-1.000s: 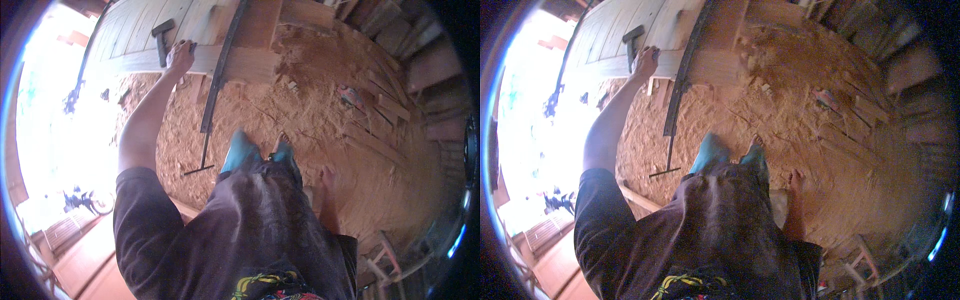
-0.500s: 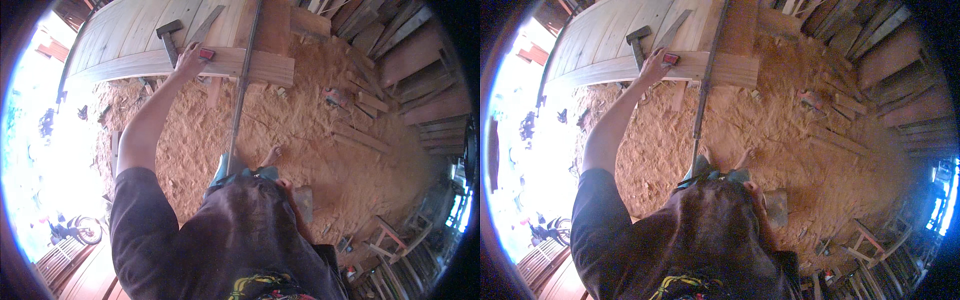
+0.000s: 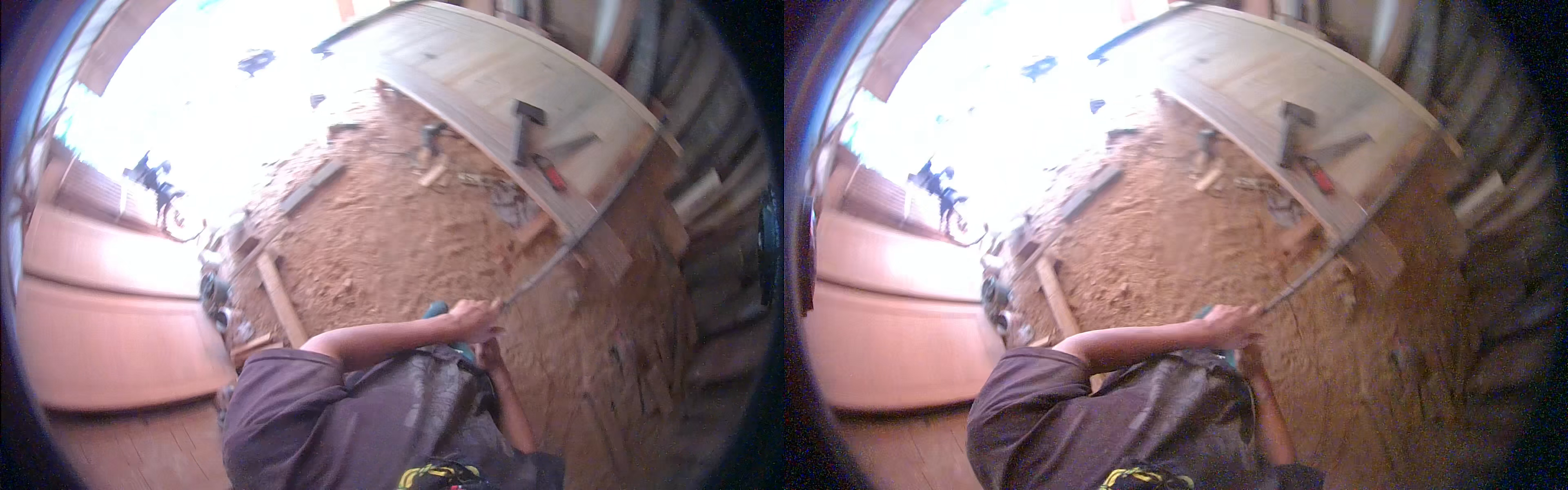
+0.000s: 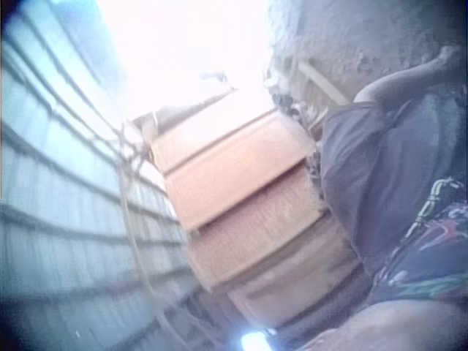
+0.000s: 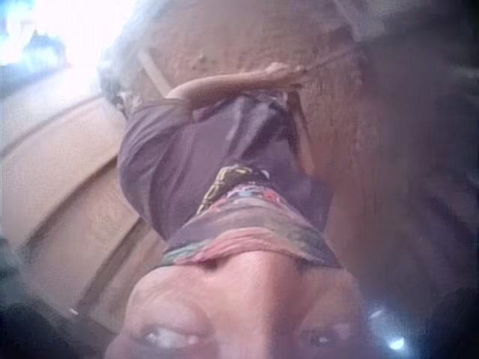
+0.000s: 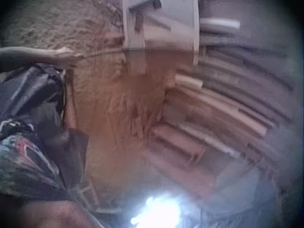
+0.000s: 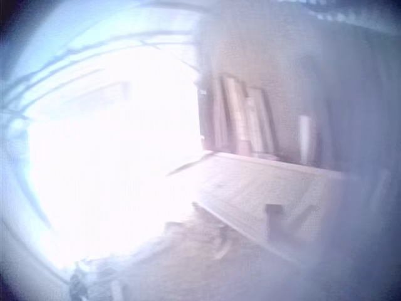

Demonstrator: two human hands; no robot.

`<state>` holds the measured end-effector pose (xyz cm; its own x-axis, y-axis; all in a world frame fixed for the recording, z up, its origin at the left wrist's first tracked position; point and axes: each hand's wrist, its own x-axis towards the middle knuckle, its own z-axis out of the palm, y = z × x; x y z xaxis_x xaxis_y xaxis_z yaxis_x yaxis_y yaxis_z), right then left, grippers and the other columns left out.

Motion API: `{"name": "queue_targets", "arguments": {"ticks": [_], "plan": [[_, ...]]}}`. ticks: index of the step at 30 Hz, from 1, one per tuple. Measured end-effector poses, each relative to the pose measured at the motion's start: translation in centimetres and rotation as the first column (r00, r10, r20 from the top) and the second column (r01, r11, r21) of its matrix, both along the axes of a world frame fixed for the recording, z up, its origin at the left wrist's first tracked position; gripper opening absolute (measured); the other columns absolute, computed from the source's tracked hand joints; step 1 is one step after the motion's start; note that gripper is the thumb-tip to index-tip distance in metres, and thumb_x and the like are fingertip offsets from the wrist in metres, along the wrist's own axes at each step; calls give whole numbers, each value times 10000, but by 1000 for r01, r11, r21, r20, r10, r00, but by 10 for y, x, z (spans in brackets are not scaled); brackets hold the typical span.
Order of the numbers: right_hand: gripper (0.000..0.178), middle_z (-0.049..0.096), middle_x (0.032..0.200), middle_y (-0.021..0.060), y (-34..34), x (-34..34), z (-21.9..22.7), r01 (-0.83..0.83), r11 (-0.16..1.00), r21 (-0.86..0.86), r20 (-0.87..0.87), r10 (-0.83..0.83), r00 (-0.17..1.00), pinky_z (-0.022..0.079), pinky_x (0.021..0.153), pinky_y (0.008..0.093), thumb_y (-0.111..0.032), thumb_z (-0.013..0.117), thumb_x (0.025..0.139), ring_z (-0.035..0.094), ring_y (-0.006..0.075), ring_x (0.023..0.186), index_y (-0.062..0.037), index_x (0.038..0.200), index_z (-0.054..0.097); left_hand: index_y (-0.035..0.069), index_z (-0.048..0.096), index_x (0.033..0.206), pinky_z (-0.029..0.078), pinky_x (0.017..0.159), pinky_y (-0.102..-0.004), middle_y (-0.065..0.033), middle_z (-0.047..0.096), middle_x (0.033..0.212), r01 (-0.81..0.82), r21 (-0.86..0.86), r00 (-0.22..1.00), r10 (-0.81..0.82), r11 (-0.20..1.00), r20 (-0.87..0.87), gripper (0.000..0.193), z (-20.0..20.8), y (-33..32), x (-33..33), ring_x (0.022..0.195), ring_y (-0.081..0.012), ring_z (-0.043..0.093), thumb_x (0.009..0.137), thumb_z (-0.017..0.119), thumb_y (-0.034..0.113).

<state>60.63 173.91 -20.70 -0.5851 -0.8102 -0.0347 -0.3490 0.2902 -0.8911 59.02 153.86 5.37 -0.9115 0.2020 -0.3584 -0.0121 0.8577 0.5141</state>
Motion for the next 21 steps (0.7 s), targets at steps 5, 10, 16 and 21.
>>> {"name": "queue_targets", "arguments": {"ticks": [5, 10, 16, 21], "plan": [[479, 607, 734, 150, -58, 12, 139, 4, 1000, -10, 288, -1, 957, 437, 665, 483, -392, 359, 1077, 579, 366, 710, -19, 872, 581, 55, 687, 1133, 589, 719, -473, -161, 756, 934, -32, -77, 999, 33, 996, 20, 364, -15, -18, 22, 920, -344, 748, 918, 660, 347], [558, 643, 682, 107, -51, 26, 123, 270, 943, 193, 240, -312, 919, 451, 622, 453, -469, 435, 1081, 629, 292, 645, -51, 750, 600, 131, 723, 1114, 575, 724, -493, -133, 750, 920, 176, -96, 983, -180, 980, -35, 261, -44, -33, 9, 919, -366, 733, 907, 651, 273], [534, 716, 820, 207, -51, 25, 160, 313, 850, 424, -177, -261, 949, 517, 751, 543, -484, 479, 1040, 689, 440, 830, -61, 820, 721, 132, 698, 1171, 542, 822, -538, -194, 721, 1081, -12, 341, 981, 77, 940, -177, 301, -86, -66, 10, 1027, -431, 671, 954, 582, 306], [461, 722, 917, 259, -68, 27, 238, 358, 833, 422, -57, -370, 927, 538, 790, 517, -436, 541, 1002, 688, 483, 898, -52, 883, 767, 145, 673, 1223, 542, 827, -547, -208, 711, 1111, -65, 234, 993, 86, 970, -80, 354, -125, -77, 17, 1034, -436, 667, 980, 525, 355]]}}
